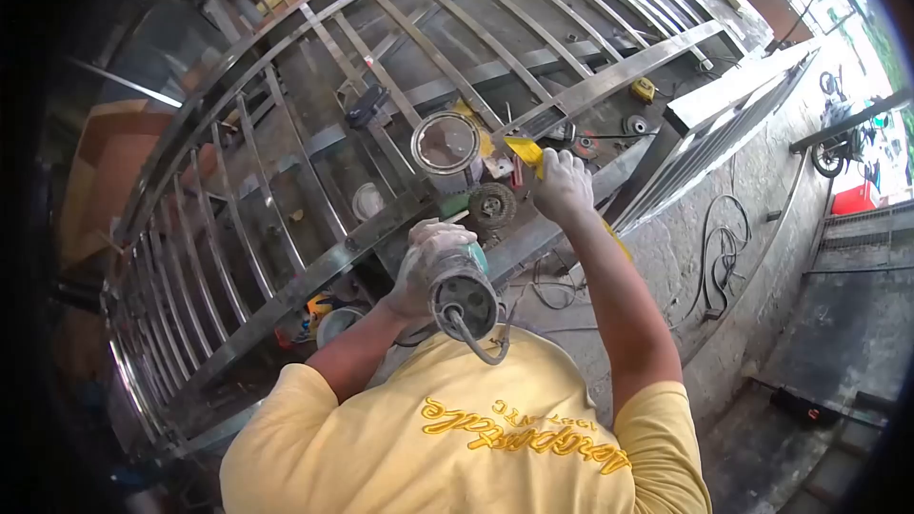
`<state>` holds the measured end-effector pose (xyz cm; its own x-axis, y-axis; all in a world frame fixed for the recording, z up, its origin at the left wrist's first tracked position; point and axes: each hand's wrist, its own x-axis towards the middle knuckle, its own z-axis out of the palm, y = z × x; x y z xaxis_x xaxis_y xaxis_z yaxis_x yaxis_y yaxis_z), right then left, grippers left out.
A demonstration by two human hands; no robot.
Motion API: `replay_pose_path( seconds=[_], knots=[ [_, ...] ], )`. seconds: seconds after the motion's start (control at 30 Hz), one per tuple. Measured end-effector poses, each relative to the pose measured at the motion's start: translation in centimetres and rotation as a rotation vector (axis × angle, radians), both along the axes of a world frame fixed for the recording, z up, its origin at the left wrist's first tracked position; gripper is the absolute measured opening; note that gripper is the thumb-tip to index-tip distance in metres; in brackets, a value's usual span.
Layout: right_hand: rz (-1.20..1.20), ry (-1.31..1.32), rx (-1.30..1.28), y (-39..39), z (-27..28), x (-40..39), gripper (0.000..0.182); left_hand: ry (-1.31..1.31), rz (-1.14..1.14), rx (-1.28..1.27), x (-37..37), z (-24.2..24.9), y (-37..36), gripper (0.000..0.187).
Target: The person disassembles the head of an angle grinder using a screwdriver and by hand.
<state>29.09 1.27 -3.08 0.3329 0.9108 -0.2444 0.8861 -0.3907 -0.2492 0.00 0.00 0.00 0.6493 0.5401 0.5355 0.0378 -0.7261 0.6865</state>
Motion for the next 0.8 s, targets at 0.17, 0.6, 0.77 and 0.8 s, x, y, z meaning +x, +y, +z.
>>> replay_pose_path(
  seconds=[0.17, 0.6, 0.77, 0.8],
  knots=[
    [0.071, 0.000, 0.083, 1.6, -4.3, -0.3, 0.053, 0.045, 0.055, 0.042, -1.1, 0.6, -0.6, 0.075],
    [-0.024, 1.736, 0.349, -15.1, 1.7, -4.6, 0.091, 0.140, 0.100, -0.705, 7.8, 5.0, -0.7, 0.061],
    [-0.237, 0.526, 0.777, -20.5, 5.2, -4.8, 0.086, -0.019, -0.163, -1.166, 11.7, 5.4, -2.0, 0.044],
    [-0.202, 0.231, 0.814, -22.0, 8.4, -5.3, 0.089, 0.055, -0.181, -1.249, 12.1, 5.7, -2.4, 0.047]
  ],
)
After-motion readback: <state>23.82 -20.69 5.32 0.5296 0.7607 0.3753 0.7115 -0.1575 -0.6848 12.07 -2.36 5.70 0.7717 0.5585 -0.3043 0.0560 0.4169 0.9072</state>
